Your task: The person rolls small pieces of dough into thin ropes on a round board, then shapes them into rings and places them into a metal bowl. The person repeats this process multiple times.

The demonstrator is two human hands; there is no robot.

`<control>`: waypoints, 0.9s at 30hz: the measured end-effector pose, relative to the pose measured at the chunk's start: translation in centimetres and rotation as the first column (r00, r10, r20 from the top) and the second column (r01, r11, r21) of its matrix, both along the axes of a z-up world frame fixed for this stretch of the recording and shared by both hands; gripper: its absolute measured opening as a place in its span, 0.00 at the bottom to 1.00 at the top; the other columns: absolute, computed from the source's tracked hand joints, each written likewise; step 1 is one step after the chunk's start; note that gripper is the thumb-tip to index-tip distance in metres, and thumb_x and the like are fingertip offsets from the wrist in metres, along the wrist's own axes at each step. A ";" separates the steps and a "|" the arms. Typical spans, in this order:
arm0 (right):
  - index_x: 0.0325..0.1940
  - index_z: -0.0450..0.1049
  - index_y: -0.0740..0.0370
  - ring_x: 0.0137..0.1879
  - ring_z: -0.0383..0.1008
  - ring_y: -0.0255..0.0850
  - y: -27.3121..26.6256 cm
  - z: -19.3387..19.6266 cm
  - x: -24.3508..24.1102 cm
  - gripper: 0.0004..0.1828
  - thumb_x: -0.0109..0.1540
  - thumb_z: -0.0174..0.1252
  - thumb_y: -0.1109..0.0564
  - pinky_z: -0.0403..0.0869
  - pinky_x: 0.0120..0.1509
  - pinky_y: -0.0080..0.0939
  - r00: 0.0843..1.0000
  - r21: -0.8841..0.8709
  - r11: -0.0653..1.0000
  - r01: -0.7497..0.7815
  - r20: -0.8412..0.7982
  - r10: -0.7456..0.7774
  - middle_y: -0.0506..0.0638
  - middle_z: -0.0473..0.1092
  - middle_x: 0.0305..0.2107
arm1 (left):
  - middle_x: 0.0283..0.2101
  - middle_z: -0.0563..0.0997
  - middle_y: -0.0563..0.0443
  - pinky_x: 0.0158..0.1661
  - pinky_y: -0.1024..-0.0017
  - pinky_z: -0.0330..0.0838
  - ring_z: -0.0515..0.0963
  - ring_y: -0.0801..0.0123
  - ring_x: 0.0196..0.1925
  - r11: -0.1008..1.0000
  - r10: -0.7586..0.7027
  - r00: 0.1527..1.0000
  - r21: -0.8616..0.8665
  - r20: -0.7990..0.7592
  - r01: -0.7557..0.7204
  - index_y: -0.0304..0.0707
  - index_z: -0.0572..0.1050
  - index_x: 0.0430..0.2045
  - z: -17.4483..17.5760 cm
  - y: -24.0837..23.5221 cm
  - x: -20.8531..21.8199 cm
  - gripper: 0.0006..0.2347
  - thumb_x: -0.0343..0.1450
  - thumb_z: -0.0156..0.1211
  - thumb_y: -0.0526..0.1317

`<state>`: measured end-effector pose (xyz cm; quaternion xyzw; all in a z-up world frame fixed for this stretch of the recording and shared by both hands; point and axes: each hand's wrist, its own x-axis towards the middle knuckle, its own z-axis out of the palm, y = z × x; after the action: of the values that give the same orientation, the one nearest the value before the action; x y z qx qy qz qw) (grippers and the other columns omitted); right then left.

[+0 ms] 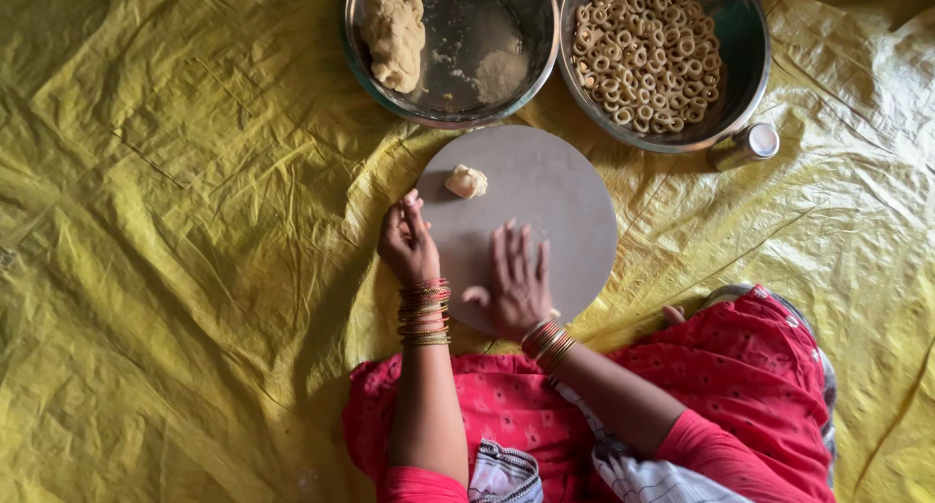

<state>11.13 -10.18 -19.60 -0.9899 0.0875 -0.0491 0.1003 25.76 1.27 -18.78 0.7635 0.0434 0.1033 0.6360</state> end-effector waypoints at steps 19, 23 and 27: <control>0.80 0.36 0.70 0.82 0.30 0.63 -2.9 1.8 3.3 0.60 0.63 0.38 0.20 0.33 0.80 0.71 0.989 -0.066 0.987 0.147 -0.020 -0.149 0.68 0.37 0.77 | 0.41 0.87 0.45 0.34 0.75 0.81 0.86 0.71 0.35 0.987 -0.153 0.976 -0.069 -0.156 0.144 0.34 0.81 0.46 0.0 0.1 -0.5 0.17 0.78 0.50 0.49; 0.80 0.37 0.69 0.82 0.29 0.63 -8.2 2.4 7.2 0.58 0.63 0.40 0.22 0.31 0.77 0.73 0.965 -0.010 0.965 0.263 0.015 -0.263 0.68 0.38 0.77 | 0.40 0.87 0.45 0.33 0.75 0.80 0.85 0.71 0.34 0.985 -0.163 0.971 -0.090 -0.175 0.149 0.33 0.81 0.45 0.1 -0.2 -0.5 0.18 0.78 0.50 0.49; 0.80 0.38 0.70 0.83 0.32 0.62 -3.6 1.7 4.4 0.60 0.63 0.40 0.20 0.34 0.80 0.72 0.989 -0.107 0.983 0.149 0.021 -0.147 0.67 0.39 0.77 | 0.39 0.87 0.44 0.34 0.75 0.81 0.85 0.71 0.35 0.983 -0.154 0.975 -0.122 -0.162 0.135 0.32 0.81 0.45 0.0 -0.5 0.1 0.18 0.78 0.51 0.49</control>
<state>15.52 -13.76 -17.95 -0.9843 0.1575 -0.0674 0.0430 25.82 0.80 -18.78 0.7345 0.0475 -0.0114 0.6769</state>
